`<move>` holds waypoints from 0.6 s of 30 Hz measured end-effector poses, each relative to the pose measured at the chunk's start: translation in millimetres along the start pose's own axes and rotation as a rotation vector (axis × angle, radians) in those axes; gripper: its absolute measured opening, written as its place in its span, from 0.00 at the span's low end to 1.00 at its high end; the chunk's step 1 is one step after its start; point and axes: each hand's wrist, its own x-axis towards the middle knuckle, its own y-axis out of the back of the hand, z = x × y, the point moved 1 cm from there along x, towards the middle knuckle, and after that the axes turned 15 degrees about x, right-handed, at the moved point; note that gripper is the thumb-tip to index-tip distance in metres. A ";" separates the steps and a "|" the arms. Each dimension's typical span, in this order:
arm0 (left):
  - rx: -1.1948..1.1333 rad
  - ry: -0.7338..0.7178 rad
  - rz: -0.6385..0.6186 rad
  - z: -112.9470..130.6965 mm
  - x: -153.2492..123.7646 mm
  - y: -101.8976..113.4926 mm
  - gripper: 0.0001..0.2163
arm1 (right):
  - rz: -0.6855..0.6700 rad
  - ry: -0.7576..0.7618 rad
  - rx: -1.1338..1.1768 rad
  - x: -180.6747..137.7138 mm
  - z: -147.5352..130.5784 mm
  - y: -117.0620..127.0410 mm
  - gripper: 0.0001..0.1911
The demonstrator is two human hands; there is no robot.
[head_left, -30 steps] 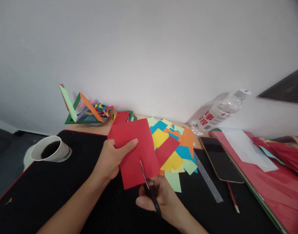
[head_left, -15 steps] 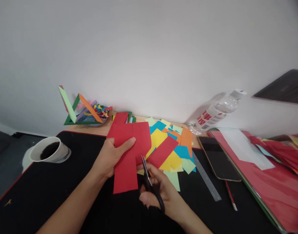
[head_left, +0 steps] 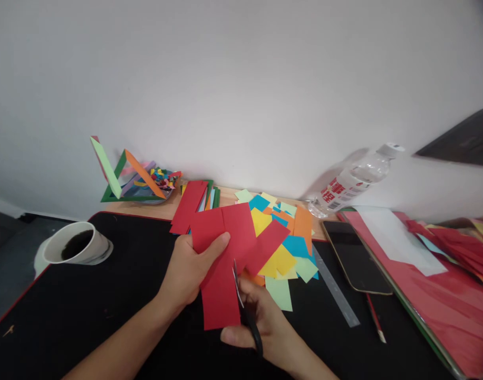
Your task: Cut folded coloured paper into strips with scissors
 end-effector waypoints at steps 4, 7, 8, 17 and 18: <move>0.080 -0.025 0.033 -3.9 -0.8 -1.4 0.12 | 0.037 -0.007 -0.029 0.0 4.5 2.4 0.29; 0.123 -0.055 0.035 -5.0 -1.7 -3.2 0.12 | 0.063 -0.001 -0.049 -0.6 7.7 3.1 0.32; 0.135 -0.068 0.036 -5.0 -2.0 -3.8 0.11 | 0.069 0.005 -0.055 -0.8 8.1 2.9 0.32; 0.166 -0.086 0.010 -5.6 -3.3 -4.4 0.11 | 0.078 0.011 -0.051 -1.0 10.6 4.3 0.27; 0.172 -0.082 0.007 -5.5 -3.3 -4.5 0.11 | 0.093 0.008 -0.046 -0.9 11.3 4.1 0.27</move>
